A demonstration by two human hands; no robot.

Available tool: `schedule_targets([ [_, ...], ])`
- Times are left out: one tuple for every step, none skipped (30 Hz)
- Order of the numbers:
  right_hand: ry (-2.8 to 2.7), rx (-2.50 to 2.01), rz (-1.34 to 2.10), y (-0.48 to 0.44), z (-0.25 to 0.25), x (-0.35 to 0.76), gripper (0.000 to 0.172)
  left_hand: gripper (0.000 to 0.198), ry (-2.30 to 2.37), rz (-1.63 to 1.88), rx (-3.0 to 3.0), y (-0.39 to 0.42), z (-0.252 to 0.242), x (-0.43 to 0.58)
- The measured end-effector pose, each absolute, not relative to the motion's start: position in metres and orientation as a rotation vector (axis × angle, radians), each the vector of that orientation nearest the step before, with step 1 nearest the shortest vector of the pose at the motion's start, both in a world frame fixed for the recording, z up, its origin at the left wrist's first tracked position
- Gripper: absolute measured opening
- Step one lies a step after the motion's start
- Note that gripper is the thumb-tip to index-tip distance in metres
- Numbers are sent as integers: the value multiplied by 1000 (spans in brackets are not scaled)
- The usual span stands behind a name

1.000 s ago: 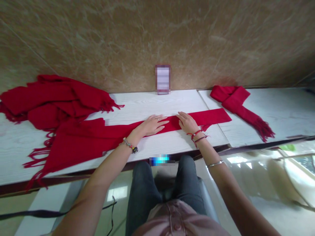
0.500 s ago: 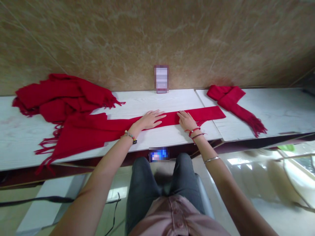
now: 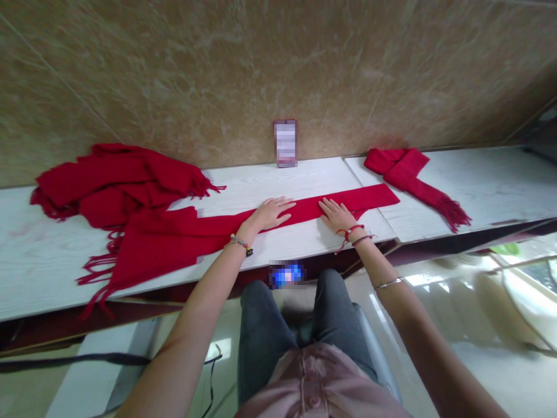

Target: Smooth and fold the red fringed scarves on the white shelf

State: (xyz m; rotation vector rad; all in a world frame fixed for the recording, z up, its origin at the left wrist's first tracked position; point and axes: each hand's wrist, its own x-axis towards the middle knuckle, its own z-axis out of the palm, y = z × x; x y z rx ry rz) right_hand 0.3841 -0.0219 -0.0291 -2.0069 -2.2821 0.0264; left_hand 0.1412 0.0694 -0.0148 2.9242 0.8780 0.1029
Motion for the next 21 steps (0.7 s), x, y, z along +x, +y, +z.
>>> schedule_targets([
  [-2243,-2057,43,-23,-28,392,51,51,872,119,2925,70,-15,141],
  [-2209,-2075,61,-22,-26,397,52,51,867,133,2923,70,-15,142],
  [-2188,-2056,74,-21,-25,399,53,52,866,146,2920,71,-16,142],
  [-2177,-2010,78,-19,-23,397,54,51,868,156,2917,72,-17,142],
  [-2169,-1952,72,-16,-23,392,54,51,872,165,2912,73,-18,143],
  [-2165,-1899,58,-12,-23,385,55,51,874,175,2906,73,-19,143],
  [-2165,-1862,45,-8,-23,377,54,51,875,188,2901,74,-20,143],
  [-2174,-1846,37,-5,-24,368,54,51,875,203,2895,74,-21,143],
  [-2190,-1845,31,-2,-26,361,53,51,877,219,2891,74,-21,143],
  [-2217,-1846,26,0,-28,355,52,51,882,227,2888,74,-21,143],
  [-2252,-1844,20,1,-30,352,50,51,892,223,2890,73,-21,143],
  [-2287,-1840,12,1,-32,352,49,51,903,205,2896,73,-21,143],
  [-2312,-1843,0,-1,-34,356,49,51,918,177,2904,73,-20,143],
  [-2319,-1861,-14,-3,-35,363,48,51,935,145,2912,72,-20,143],
  [-2307,-1897,-25,-7,-36,371,49,51,949,114,2919,72,-20,143],
  [-2280,-1946,-33,-10,-36,380,49,51,959,89,2923,72,-20,143],
  [-2239,-2002,-41,-13,-35,389,49,51,965,74,2925,73,-20,143],
  [-2191,-2049,-52,-15,-34,396,49,51,968,68,2926,73,-20,143],
  [-2147,-2079,-66,-17,-32,400,49,51,967,70,2927,74,-21,143],
  [-2118,-2085,-82,-17,-29,400,49,51,964,78,2929,75,-22,143],
  [-2107,-2069,-94,-16,-27,396,49,52,960,86,2931,75,-22,143],
])
